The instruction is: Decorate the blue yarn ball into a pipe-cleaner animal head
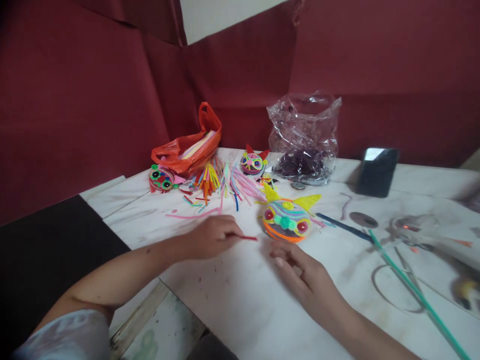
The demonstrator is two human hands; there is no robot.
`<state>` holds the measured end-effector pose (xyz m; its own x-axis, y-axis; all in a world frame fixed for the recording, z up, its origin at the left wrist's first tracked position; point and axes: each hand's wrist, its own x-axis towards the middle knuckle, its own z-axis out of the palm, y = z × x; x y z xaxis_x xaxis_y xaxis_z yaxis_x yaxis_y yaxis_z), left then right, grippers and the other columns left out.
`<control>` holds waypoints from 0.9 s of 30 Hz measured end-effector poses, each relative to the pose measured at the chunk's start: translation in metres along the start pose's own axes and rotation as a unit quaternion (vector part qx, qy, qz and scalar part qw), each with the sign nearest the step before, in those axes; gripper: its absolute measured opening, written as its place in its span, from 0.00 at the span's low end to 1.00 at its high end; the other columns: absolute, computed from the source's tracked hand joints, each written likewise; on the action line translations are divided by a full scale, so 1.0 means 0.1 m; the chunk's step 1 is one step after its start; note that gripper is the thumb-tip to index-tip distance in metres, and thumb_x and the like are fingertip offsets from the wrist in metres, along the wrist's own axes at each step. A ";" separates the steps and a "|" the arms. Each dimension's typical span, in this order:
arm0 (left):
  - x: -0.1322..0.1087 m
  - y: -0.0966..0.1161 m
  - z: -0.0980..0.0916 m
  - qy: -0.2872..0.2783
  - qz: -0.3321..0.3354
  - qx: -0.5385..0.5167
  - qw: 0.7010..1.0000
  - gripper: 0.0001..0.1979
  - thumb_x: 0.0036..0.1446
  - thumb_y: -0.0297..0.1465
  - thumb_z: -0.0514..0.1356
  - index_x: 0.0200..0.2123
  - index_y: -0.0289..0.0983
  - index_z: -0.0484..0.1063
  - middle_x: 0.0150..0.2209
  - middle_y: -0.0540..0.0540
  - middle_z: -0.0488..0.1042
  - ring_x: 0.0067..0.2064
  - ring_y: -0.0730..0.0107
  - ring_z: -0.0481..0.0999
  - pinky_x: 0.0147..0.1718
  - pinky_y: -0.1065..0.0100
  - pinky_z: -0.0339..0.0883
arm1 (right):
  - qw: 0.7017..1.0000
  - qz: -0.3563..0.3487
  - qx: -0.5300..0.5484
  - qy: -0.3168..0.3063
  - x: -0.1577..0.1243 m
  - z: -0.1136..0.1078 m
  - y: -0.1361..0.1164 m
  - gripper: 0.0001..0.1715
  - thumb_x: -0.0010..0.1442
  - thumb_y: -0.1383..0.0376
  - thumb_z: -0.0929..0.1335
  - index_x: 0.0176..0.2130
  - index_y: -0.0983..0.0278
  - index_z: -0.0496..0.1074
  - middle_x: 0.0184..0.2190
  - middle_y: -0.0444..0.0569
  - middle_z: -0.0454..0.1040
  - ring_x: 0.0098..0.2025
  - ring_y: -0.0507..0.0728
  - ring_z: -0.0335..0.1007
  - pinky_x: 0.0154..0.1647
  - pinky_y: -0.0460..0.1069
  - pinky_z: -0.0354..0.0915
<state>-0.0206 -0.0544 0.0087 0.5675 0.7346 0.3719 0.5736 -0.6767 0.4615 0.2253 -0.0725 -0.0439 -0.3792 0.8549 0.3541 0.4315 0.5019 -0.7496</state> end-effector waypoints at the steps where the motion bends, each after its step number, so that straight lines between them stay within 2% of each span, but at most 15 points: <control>1: 0.05 0.12 0.13 -0.020 0.042 0.037 0.998 0.10 0.57 0.26 0.53 0.31 0.35 0.74 0.30 0.45 0.76 0.34 0.69 0.74 0.35 0.69 0.66 | 1.000 0.015 0.015 -0.011 0.00 0.01 0.02 0.20 0.60 0.50 0.62 0.37 0.61 0.73 0.29 0.49 0.77 0.29 0.55 0.73 0.27 0.46 0.70; 2: 0.10 0.20 0.25 -0.032 0.071 0.065 0.995 0.09 0.56 0.25 0.53 0.30 0.34 0.73 0.30 0.44 0.76 0.35 0.68 0.74 0.36 0.69 0.66 | 0.999 0.025 0.022 -0.020 0.00 0.02 0.06 0.20 0.60 0.50 0.62 0.36 0.62 0.73 0.27 0.48 0.76 0.27 0.54 0.72 0.26 0.46 0.69; 4: 0.19 0.25 0.45 -0.048 0.089 0.096 0.990 0.08 0.56 0.25 0.53 0.30 0.34 0.72 0.30 0.43 0.76 0.35 0.67 0.75 0.36 0.68 0.66 | 0.999 0.033 0.014 -0.031 0.00 0.04 0.15 0.19 0.59 0.50 0.63 0.33 0.62 0.73 0.24 0.46 0.74 0.24 0.54 0.69 0.23 0.45 0.66; 7: 0.26 0.17 0.61 -0.044 0.077 0.053 0.995 0.07 0.57 0.27 0.54 0.29 0.34 0.70 0.30 0.45 0.76 0.34 0.69 0.74 0.34 0.70 0.65 | 0.999 0.023 -0.004 -0.036 0.01 0.03 0.27 0.18 0.59 0.52 0.64 0.30 0.62 0.73 0.23 0.47 0.74 0.24 0.54 0.68 0.22 0.45 0.65; 10: 0.26 0.07 0.68 -0.043 0.067 -0.019 0.997 0.08 0.57 0.29 0.56 0.27 0.35 0.69 0.27 0.47 0.74 0.31 0.72 0.73 0.32 0.73 0.64 | 0.999 0.018 -0.002 -0.048 0.01 0.01 0.28 0.19 0.58 0.51 0.64 0.28 0.62 0.73 0.22 0.46 0.74 0.23 0.54 0.67 0.21 0.46 0.64; 13: 0.21 0.02 0.72 -0.034 0.080 -0.032 0.996 0.07 0.54 0.23 0.55 0.24 0.35 0.67 0.26 0.47 0.73 0.31 0.73 0.71 0.33 0.73 0.63 | 0.996 0.037 0.022 -0.078 0.01 0.03 0.24 0.20 0.58 0.50 0.64 0.26 0.62 0.72 0.21 0.46 0.72 0.22 0.53 0.65 0.21 0.46 0.62; 15: 0.18 0.02 0.73 -0.026 0.070 -0.053 0.996 0.07 0.52 0.22 0.55 0.23 0.35 0.66 0.25 0.49 0.71 0.29 0.74 0.69 0.32 0.73 0.62 | 0.989 0.078 0.068 -0.102 0.01 0.06 0.19 0.24 0.59 0.48 0.63 0.24 0.62 0.70 0.20 0.46 0.70 0.21 0.52 0.62 0.20 0.46 0.60; 18: 0.16 0.05 0.70 -0.021 -0.001 -0.131 0.991 0.06 0.51 0.24 0.55 0.23 0.35 0.66 0.22 0.52 0.68 0.25 0.77 0.65 0.27 0.74 0.59 | 0.971 0.151 0.146 -0.116 0.04 0.05 0.11 0.29 0.59 0.45 0.62 0.20 0.63 0.68 0.16 0.44 0.66 0.18 0.50 0.58 0.19 0.45 0.56; 20: 0.17 0.05 0.67 -0.001 -0.071 -0.173 0.982 0.07 0.51 0.26 0.56 0.21 0.35 0.65 0.19 0.54 0.65 0.24 0.77 0.63 0.25 0.74 0.56 | 0.967 0.177 0.169 -0.077 0.09 0.00 0.05 0.30 0.58 0.44 0.62 0.19 0.63 0.66 0.14 0.43 0.63 0.17 0.49 0.55 0.19 0.45 0.54; 22: 0.20 0.04 0.63 0.013 -0.132 -0.196 0.972 0.08 0.50 0.28 0.55 0.20 0.35 0.64 0.17 0.55 0.61 0.22 0.78 0.60 0.22 0.74 0.53 | 0.971 0.182 0.151 0.013 0.14 -0.07 0.01 0.30 0.57 0.44 0.62 0.18 0.63 0.64 0.14 0.41 0.61 0.17 0.49 0.53 0.18 0.45 0.53; 24: 0.22 0.04 0.60 0.006 -0.154 -0.202 0.967 0.07 0.49 0.29 0.56 0.21 0.35 0.65 0.17 0.55 0.61 0.22 0.78 0.60 0.22 0.74 0.52 | 0.982 0.141 0.105 0.068 0.16 -0.12 -0.02 0.26 0.57 0.45 0.64 0.22 0.63 0.66 0.17 0.42 0.64 0.20 0.50 0.58 0.22 0.46 0.58; 27: 0.22 0.07 0.57 -0.016 -0.153 -0.218 0.964 0.06 0.48 0.30 0.56 0.21 0.35 0.66 0.18 0.55 0.61 0.22 0.78 0.59 0.22 0.74 0.52 | 0.996 0.056 0.033 0.060 0.13 -0.11 -0.03 0.18 0.57 0.51 0.65 0.36 0.63 0.72 0.24 0.45 0.71 0.25 0.53 0.65 0.26 0.47 0.64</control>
<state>0.0301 -0.0455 -0.0259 0.4339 0.8895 0.1431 0.4180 -0.3395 0.8426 0.2277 -0.0616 -0.0310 -0.2300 0.9164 0.3276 0.4097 0.3965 -0.8215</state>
